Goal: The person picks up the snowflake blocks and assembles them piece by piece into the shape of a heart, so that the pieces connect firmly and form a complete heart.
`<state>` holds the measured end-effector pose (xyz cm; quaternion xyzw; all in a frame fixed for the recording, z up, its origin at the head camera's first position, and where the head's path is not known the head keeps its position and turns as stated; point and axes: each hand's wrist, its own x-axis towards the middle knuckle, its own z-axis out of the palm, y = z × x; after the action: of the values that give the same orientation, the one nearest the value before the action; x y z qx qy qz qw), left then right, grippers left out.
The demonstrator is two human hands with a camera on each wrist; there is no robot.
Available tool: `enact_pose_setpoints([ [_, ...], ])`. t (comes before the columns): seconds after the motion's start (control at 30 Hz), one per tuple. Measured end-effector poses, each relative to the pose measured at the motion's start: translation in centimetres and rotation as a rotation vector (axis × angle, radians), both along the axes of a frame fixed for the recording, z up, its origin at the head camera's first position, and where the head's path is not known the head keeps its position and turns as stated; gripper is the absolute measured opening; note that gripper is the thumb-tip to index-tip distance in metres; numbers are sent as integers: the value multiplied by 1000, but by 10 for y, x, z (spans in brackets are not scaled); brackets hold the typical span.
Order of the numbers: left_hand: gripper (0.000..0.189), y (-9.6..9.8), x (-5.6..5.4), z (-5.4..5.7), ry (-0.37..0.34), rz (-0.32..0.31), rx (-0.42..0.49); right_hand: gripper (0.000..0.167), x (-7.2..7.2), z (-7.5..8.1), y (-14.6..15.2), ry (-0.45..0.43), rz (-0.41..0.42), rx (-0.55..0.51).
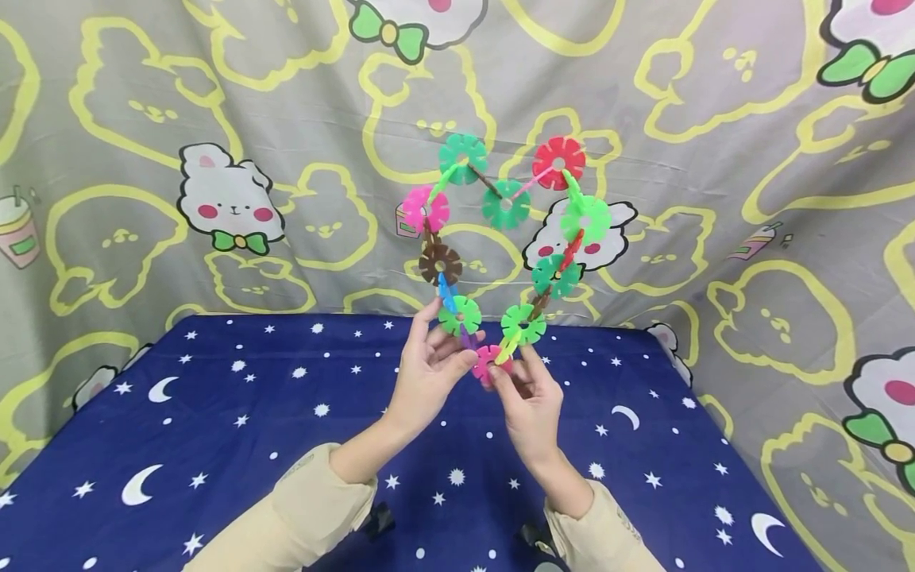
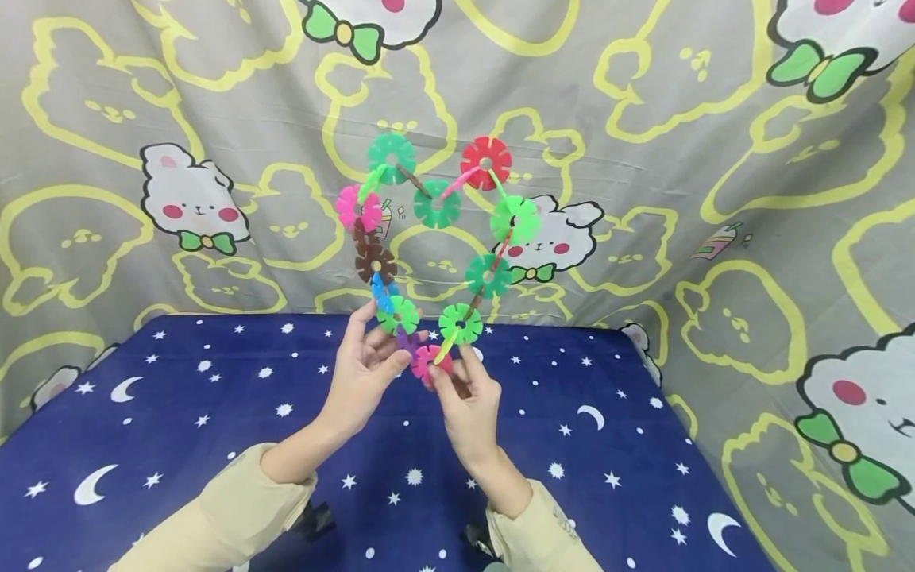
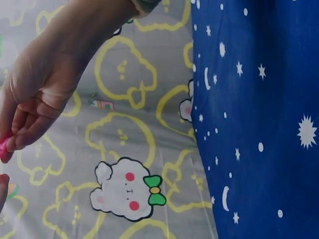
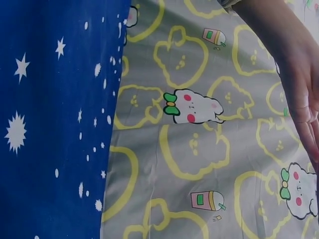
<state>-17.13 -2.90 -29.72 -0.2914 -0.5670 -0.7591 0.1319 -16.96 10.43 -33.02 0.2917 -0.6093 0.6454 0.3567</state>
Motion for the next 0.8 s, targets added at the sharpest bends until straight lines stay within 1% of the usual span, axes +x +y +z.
enact_pose_setpoints([
  [0.13,87,-1,0,0,9,-12,-9,29,0,-2,0,11,8,-59],
  [0.23,81,-1,0,0,8,-20,14,25,0,-3,-2,11,39,-104],
  [0.4,81,1,1,0,-9,-26,70,17,0,-3,-4,5,76,-147],
  [0.5,80,4,1,-2,-26,-20,126,15,1,-1,-6,-19,69,-163],
  [0.63,72,12,1,-4,-39,17,233,16,1,2,-11,-70,42,-191],
  [0.8,70,24,2,-8,-34,63,353,13,0,5,-17,-80,39,-264],
])
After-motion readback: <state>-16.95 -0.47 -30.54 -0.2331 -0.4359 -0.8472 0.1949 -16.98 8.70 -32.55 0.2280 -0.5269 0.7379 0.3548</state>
